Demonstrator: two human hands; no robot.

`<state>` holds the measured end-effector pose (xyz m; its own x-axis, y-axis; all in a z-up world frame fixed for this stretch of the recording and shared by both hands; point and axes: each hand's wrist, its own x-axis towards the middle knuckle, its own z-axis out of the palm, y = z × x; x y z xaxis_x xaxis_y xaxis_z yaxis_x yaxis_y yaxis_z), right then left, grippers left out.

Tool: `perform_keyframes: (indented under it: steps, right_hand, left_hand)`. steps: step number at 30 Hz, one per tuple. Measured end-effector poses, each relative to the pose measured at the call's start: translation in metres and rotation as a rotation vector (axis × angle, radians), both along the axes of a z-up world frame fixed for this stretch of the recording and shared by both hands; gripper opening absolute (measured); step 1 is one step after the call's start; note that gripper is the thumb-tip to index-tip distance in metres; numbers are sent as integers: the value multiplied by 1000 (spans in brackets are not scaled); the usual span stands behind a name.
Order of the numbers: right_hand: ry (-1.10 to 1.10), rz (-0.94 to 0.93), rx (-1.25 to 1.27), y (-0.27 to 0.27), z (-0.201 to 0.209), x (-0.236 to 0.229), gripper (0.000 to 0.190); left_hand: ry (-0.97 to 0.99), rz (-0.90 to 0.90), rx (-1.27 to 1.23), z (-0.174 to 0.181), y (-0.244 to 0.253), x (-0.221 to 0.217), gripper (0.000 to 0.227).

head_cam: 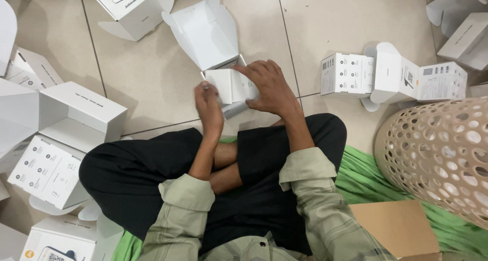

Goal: The person, sitting on the floor, takes paper slips from a cardboard box, places them into small white product boxes, and then arranges the packed boxes on the floor.

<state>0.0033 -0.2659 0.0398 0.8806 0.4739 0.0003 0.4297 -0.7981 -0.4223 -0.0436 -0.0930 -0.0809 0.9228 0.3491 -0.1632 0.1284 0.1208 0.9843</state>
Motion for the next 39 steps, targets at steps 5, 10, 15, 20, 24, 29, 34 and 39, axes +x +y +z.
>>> perform_keyframes:
  steps: [5,10,15,20,24,29,34,39]
  right_hand:
    - [209,29,-86,10,-5,-2,100]
    - [193,78,-255,20,-4,-3,100]
    - [140,100,-428,29,-13,-4,99]
    - [158,158,-374,28,-20,11,96]
    - [159,184,-259,25,-30,23,88]
    - [137,152,-184,19,-45,34,73]
    - [116,102,-94,14,-44,31,80]
    - [197,40,-71,15,-34,27,84]
  left_hand:
    - [-77,72,148,8,44,14,65]
    - [47,-4,-30,-5,39,22,63]
    - [-81,-185,164,-4,26,23,57]
    - [-86,-220,350,6,26,26,47]
    - [-146,-239,459,8,26,32,44]
    - [-192,-262,467,3,27,33,48]
    - [-80,-229,155,-19,28,35,57]
    - [419,-324,-236,-27,49,26,66]
